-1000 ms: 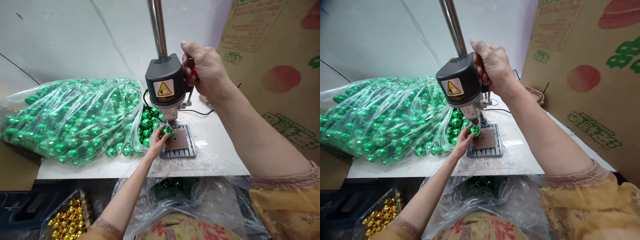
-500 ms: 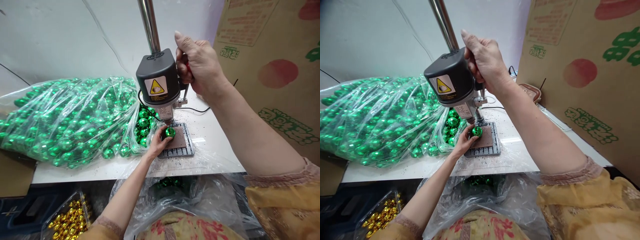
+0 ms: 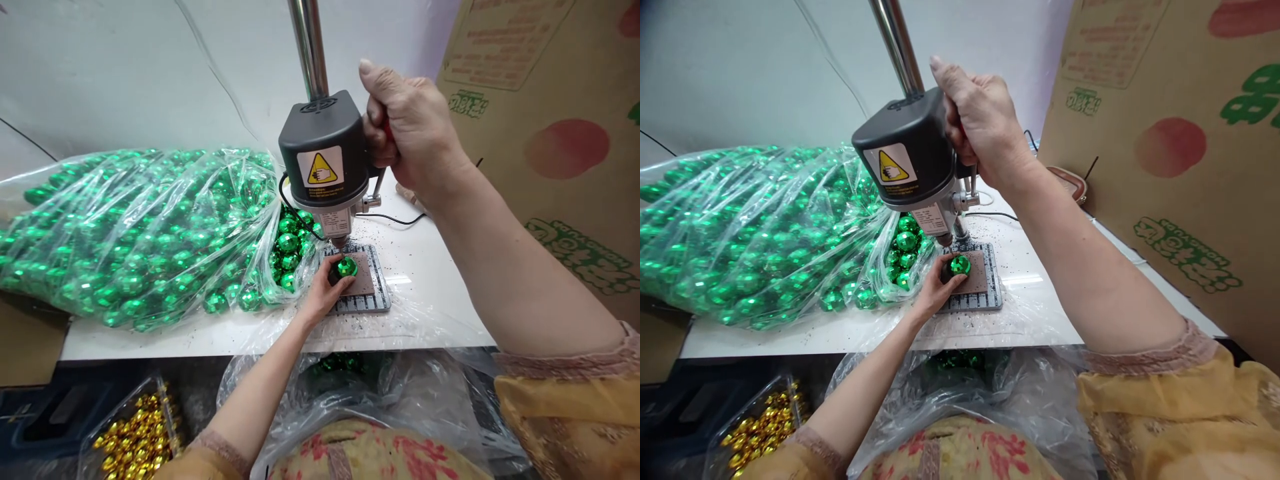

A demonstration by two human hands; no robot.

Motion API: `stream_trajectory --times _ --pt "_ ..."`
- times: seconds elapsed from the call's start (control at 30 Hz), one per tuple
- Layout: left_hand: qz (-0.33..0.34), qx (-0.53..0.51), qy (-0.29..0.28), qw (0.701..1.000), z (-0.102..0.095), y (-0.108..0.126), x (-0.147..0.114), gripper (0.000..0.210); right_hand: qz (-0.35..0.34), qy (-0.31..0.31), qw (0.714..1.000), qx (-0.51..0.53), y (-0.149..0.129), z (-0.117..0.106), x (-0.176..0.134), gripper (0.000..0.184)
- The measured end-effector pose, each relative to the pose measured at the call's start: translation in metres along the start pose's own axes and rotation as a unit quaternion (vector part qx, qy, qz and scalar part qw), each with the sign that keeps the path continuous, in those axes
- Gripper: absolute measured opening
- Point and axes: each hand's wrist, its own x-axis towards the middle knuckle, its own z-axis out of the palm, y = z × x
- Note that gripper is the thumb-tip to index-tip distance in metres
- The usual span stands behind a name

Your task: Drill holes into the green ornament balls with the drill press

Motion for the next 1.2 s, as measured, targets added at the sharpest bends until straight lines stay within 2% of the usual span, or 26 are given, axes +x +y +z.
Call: stream_trajectory --times 0.07,0.13,0.23,0.37,0.5,0.7,0.93,1.2 --pt "0.001 -0.005 0.006 1.000 0.002 -0.001 0.000 0.051 0.052 0.003 0.999 0.009 -0.003 0.000 -0.002 0.049" --pt "0.002 -0.017 0.010 1.000 0.003 -0.002 0.000 0.051 0.061 0.013 0.998 0.010 -0.005 0.001 -0.005 0.050" --pt "0.003 -0.024 0.015 1.000 0.004 -0.003 0.000 0.050 0.020 0.027 0.999 0.028 -0.005 0.003 -0.013 0.052" --pt "0.007 -0.023 0.016 1.000 0.004 -0.004 0.000 0.051 -0.088 0.041 0.994 0.051 0.003 0.006 -0.034 0.056" --pt "0.016 -0.009 0.010 1.000 0.003 -0.006 0.000 0.049 -0.190 0.051 0.980 0.026 0.012 0.009 -0.062 0.051" --pt "0.036 0.021 0.006 0.999 0.002 -0.013 0.001 0.051 -0.229 0.094 0.968 -0.025 0.024 0.013 -0.088 0.052" --pt "0.090 0.074 -0.007 0.993 0.001 -0.025 0.003 0.050 -0.280 0.108 0.954 -0.022 0.040 0.012 -0.094 0.055" --pt "0.084 0.073 -0.014 0.994 0.001 -0.025 0.002 0.049 -0.304 0.132 0.941 -0.059 0.050 0.009 -0.097 0.060"
